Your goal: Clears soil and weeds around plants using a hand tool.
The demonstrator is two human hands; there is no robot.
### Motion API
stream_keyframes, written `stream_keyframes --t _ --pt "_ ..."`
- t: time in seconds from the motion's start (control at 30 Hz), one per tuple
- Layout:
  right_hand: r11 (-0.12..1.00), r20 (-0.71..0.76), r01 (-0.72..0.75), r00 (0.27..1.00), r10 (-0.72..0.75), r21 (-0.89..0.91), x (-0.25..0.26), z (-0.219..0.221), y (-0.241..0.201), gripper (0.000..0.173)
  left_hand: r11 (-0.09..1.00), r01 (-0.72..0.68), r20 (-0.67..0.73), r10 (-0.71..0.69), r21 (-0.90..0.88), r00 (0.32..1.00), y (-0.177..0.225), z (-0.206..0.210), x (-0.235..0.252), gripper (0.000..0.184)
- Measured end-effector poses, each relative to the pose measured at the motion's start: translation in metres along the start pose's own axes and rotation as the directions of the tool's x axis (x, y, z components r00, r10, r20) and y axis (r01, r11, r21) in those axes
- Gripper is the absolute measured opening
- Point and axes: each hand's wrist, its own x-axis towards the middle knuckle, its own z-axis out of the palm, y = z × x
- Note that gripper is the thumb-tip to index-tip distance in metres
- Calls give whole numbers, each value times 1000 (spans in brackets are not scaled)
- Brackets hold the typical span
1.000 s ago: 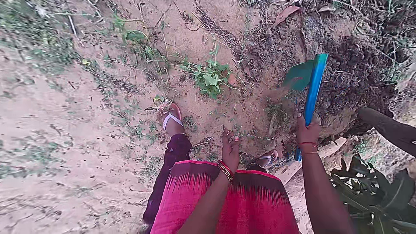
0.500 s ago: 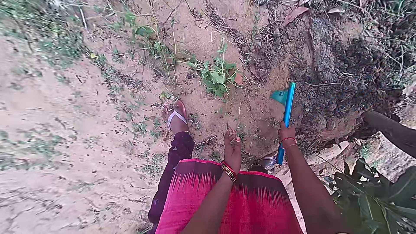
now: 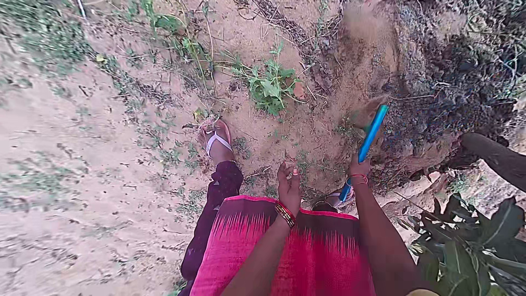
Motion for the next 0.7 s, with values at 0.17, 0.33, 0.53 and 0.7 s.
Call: stream_keyframes --t 0.17,0.33,0.53,0.7 --pt "976 144 -191 974 175 109 14 5 -3 39 1000 -15 23 15 22 1000 7 3 -2 54" --pt "968 -69 168 985 -158 184 -14 -96 -60 32 999 -33 31 32 18 999 14 7 -1 53" --pt "689 -431 540 832 -350 483 -27 -131 -92 11 998 -42 21 42 39 999 6 5 -2 54" --pt "979 8 -130 991 131 155 -8 18 3 41 998 -6 27 4 59 1000 4 5 -4 53"
